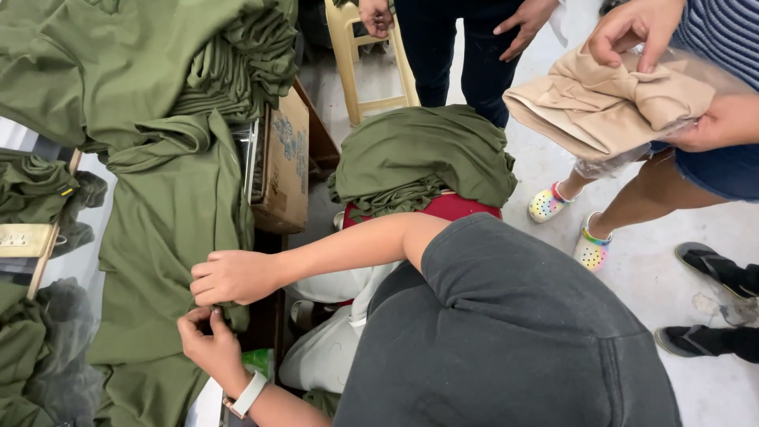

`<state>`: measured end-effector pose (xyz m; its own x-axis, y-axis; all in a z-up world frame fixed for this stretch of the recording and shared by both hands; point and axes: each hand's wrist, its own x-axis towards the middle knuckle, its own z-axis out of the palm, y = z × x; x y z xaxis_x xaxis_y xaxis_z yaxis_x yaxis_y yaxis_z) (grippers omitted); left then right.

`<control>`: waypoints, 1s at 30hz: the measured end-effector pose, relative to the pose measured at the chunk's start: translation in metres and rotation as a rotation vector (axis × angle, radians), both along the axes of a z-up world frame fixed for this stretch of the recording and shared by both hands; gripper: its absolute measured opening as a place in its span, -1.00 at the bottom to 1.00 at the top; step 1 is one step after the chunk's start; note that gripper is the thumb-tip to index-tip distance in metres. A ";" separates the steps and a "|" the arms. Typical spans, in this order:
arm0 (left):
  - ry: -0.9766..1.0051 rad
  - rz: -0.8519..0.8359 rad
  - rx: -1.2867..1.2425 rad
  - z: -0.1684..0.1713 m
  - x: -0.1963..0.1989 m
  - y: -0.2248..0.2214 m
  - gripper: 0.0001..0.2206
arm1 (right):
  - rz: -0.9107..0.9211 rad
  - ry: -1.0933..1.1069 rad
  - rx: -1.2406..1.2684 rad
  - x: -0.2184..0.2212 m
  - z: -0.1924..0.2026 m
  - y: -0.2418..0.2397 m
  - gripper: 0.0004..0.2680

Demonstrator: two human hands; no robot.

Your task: Inspecting olive green t-shirts for loose threads and trimming them by hand at a work table.

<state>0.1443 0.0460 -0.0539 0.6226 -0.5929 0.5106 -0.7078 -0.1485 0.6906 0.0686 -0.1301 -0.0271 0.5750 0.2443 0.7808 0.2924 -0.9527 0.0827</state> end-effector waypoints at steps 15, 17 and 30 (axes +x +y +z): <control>0.030 0.044 -0.007 0.004 -0.006 0.003 -0.85 | 0.035 -0.023 0.013 -0.003 0.006 0.001 -0.83; 0.023 0.033 -0.029 0.002 -0.005 0.003 -0.86 | 0.068 -0.030 0.030 -0.003 0.007 0.000 -0.83; 0.041 0.050 -0.132 -0.013 0.005 0.007 -0.91 | 0.196 -0.074 0.082 0.000 0.035 -0.003 -0.84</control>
<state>0.1489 0.0532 -0.0673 0.6721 -0.4898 0.5553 -0.6722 -0.0893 0.7349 0.0687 -0.1331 0.0081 0.4630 0.2796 0.8411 0.4687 -0.8827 0.0354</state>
